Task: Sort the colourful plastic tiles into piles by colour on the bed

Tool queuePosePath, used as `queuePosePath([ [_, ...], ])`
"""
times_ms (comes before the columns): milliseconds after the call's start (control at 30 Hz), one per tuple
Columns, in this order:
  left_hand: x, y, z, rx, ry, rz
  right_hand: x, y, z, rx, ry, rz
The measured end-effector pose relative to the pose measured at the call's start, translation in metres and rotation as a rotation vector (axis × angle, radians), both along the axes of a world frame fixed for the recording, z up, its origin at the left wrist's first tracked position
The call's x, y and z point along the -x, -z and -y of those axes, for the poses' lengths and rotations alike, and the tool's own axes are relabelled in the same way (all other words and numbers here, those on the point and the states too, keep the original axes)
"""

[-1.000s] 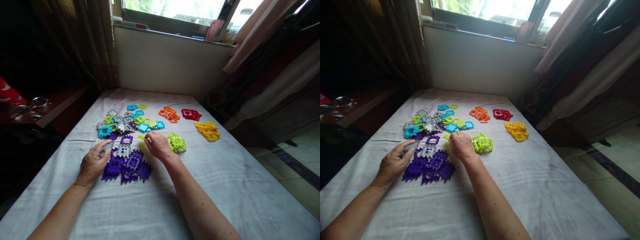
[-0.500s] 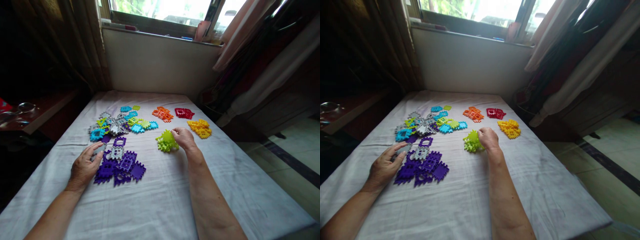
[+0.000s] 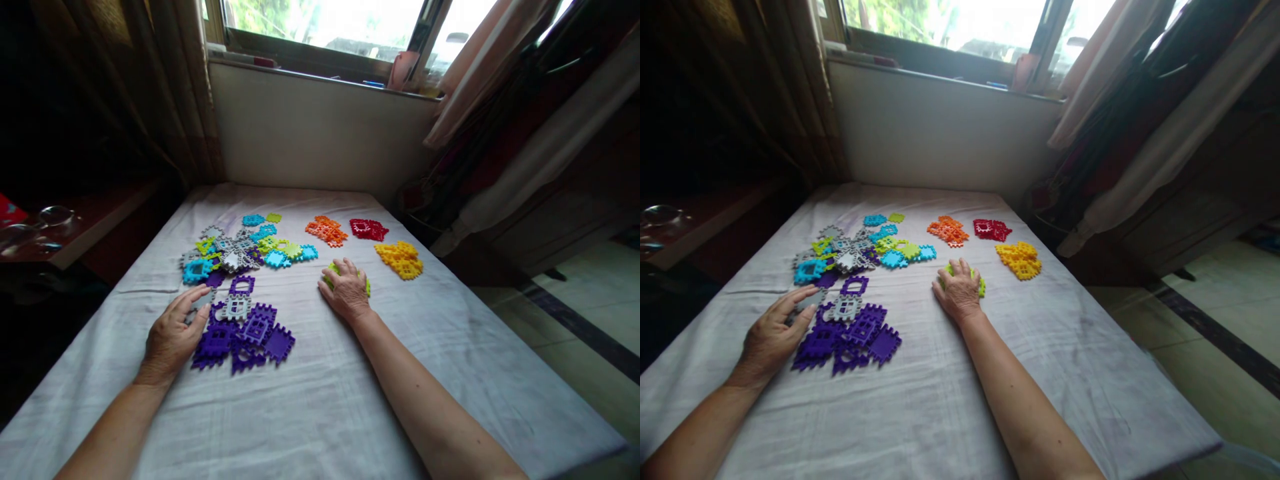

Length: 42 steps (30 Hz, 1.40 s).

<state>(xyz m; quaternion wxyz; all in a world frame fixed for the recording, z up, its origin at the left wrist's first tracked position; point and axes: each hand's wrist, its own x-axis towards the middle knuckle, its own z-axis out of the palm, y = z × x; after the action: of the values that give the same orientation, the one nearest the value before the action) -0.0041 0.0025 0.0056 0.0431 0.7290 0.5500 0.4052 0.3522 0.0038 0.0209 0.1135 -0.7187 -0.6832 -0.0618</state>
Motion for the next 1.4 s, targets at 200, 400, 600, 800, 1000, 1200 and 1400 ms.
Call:
queuePosePath([
  [200,-0.002,-0.003,0.001,0.013,0.001,0.008,-0.013,-0.003,-0.016,-0.074,0.125,0.011],
  [400,-0.004,-0.006,0.002,0.024,0.014,0.014,0.022,-0.016,-0.042,-0.122,-0.027,-0.017],
  [600,-0.003,-0.004,0.001,0.028,0.002,0.019,0.06,-0.016,-0.08,0.037,-0.07,-0.033],
  [800,-0.002,-0.004,0.001,0.03,-0.006,0.021,0.054,-0.022,-0.063,-0.053,-0.075,-0.11],
  [1000,-0.003,-0.005,0.001,0.038,-0.017,0.015,0.0,-0.024,-0.002,-0.177,-0.041,-0.137],
  [1200,-0.002,-0.004,0.0,0.029,-0.045,0.01,-0.044,-0.006,0.033,-0.21,0.077,-0.138],
  [1400,-0.004,-0.009,0.003,0.005,-0.069,0.013,-0.045,0.0,0.038,-0.205,0.139,-0.136],
])
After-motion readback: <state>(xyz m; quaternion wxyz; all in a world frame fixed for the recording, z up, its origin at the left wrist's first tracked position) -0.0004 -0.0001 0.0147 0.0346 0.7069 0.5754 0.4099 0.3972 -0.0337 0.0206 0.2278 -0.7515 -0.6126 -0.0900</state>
